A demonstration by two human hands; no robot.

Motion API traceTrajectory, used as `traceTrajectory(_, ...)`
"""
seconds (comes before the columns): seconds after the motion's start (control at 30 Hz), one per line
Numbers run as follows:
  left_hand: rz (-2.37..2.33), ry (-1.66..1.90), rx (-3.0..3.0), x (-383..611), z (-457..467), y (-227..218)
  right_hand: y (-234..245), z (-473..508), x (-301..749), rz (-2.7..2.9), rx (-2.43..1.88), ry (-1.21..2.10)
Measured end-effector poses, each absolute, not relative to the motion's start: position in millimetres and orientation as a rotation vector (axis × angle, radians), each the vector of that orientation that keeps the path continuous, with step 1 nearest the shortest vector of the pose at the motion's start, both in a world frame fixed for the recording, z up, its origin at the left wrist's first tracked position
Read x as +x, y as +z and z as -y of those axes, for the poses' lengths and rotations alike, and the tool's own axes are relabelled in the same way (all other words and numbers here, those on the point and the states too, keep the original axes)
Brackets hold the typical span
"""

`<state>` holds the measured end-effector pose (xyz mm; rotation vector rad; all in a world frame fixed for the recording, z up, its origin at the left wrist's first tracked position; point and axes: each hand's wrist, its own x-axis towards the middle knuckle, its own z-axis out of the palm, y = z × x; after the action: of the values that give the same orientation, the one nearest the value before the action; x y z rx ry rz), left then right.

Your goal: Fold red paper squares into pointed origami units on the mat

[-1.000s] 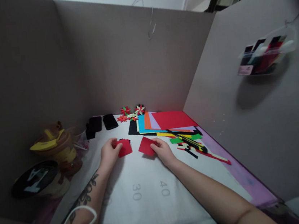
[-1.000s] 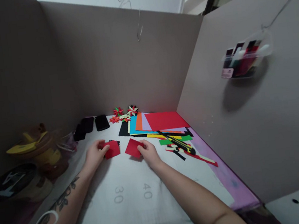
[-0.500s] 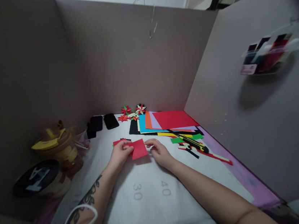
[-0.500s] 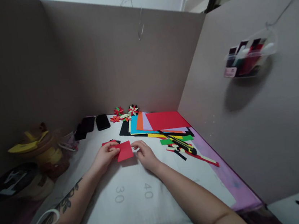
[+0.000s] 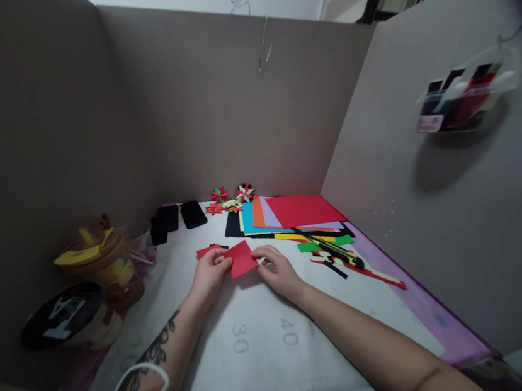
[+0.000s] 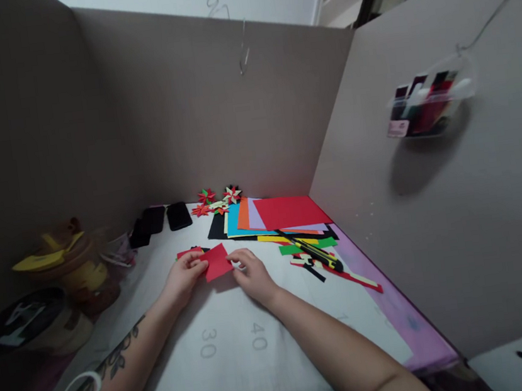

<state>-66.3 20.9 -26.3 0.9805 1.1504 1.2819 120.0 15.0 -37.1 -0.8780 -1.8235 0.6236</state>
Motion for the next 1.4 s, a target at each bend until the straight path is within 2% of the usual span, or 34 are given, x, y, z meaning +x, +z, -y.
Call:
traceTrajectory(0.13,-1.093,1.314,0.849,-60.7,-15.4,-21.2,-37.3,-10.1,116.3,1.966,-0.881,0.611)
traceTrajectory(0.33,-0.986,1.105,0.838,-55.5,-5.3,-12.8,-38.0,-11.5,116.8,1.872,-0.923,0.542)
traceTrajectory(0.53,-0.998,1.137,0.956,-62.2,-11.3,-21.1,-35.0,-12.1,120.0,1.886,-0.877,0.720)
traceTrajectory(0.77,-1.080,1.233,1.026,-63.0,-16.8,-25.9,-33.0,-12.0,118.0,1.801,-0.817,0.758)
traceTrajectory(1.03,-1.041,1.095,1.113,-60.1,-9.1,-18.0,-39.7,-16.3,115.3,1.386,-0.900,1.068)
traceTrajectory(1.2,-1.047,1.211,1.369,-58.2,-5.0,-11.1,-36.7,-14.9,114.9,1.350,-0.984,1.050)
traceTrajectory(1.4,-1.195,1.178,1.760,-59.5,-3.8,-10.4,-36.5,-13.5,114.3,1.351,-0.995,1.044)
